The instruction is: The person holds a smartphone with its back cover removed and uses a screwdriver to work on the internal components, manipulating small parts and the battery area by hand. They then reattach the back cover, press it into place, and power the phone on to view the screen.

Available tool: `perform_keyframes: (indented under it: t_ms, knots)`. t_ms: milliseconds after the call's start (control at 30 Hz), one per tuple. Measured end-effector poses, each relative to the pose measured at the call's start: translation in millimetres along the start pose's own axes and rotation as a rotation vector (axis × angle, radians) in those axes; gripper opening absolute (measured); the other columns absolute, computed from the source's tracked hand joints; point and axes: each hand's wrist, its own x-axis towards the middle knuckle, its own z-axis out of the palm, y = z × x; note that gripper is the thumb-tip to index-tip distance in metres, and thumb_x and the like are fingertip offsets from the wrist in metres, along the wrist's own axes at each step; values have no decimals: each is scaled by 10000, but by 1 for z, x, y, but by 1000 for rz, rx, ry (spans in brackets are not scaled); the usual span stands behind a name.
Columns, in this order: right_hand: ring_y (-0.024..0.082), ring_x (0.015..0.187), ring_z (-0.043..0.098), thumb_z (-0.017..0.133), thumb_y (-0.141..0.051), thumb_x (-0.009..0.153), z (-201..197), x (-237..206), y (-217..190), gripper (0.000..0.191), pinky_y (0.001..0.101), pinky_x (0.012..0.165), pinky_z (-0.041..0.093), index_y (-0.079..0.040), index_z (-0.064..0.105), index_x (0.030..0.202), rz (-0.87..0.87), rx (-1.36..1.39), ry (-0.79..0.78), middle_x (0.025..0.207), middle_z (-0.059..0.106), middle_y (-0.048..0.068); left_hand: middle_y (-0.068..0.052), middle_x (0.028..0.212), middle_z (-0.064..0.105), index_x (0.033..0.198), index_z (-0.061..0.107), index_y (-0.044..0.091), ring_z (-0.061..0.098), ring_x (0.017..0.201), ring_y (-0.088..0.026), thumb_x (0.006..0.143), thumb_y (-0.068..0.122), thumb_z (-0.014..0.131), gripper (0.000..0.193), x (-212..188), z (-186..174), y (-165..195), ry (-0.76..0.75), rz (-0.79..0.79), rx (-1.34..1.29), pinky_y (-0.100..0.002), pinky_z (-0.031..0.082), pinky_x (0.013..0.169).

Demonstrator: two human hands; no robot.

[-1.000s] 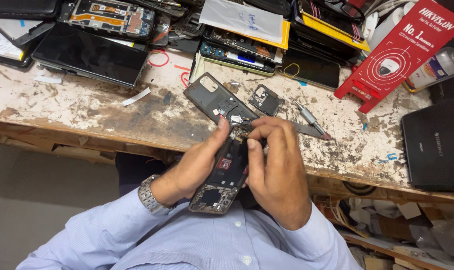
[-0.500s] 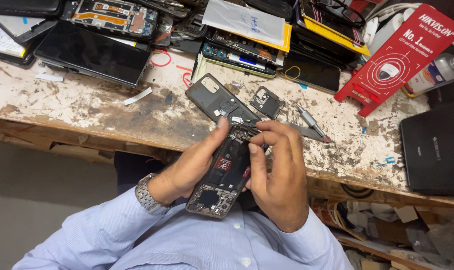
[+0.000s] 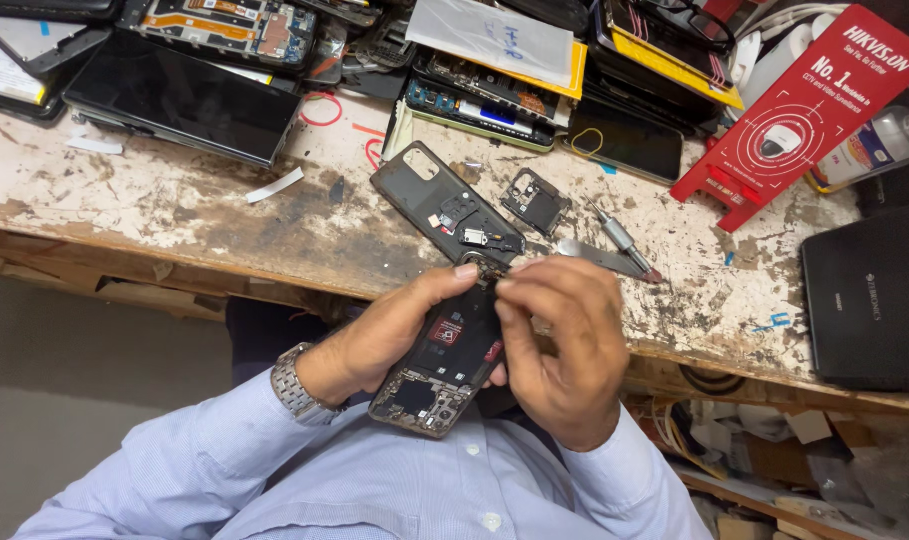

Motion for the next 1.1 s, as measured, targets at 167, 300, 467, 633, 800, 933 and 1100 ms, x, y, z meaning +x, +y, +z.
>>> perform_keyframes:
  t_ms: [167,300,467,633,800,933,1100]
  knots:
    - [278,1046,640,823,14,852,-1,-2,-4,306,388,938,515,-29,705,1131,97,-94,18,1094,659,106,-168,895,725,1184,640,-47,757,802,-272,1095,531,296,678,0,0,-2,-71,11,-98,-347,650,714]
    - [233,1011,665,822,46,883,6,-6,-1,247,340,887,552,-44,735,1096,127,-33,89,1069,667,76,-164,899,721,1191,625,-34,759,811,-297,1097,560,272,697,0,-1,-3,-83,45,-95,-361,651,705]
    - [226,998,674,819,60,887,7,-9,4,233,348,875,552,-32,726,1079,92,-78,86,1061,671,83,-160,894,718,1188,622,-26,761,808,-297,1089,570,264,702,0,-2,-3,-72,43,-73,-358,652,695]
    - [270,1023,660,808,59,905,0,-6,7,248,376,904,537,-36,680,1095,-21,-127,36,1090,652,90,-165,902,723,1163,637,-35,761,801,-297,1083,577,263,722,1,-1,-4,-76,36,-64,-355,652,700]
    - [289,1041,638,815,45,885,-7,-4,7,273,386,921,515,-54,646,1075,-71,-116,-30,1112,657,83,-159,908,724,1154,647,-51,760,797,-284,1084,564,298,710,0,-1,-4,-74,31,-33,-347,648,708]
    - [280,1063,620,833,26,847,-12,-2,5,257,394,927,502,-59,672,1028,-70,-110,-73,1105,653,75,-177,921,729,1152,632,-80,754,787,-283,1083,485,397,616,-2,0,-4,-27,28,-2,-354,642,691]
    - [254,1119,609,793,-101,868,-22,0,0,171,419,1019,508,-49,691,995,69,119,-87,1120,642,110,-198,1025,721,1248,576,-36,750,813,-285,1025,384,474,486,-2,-2,-3,-97,15,-28,-357,639,732]
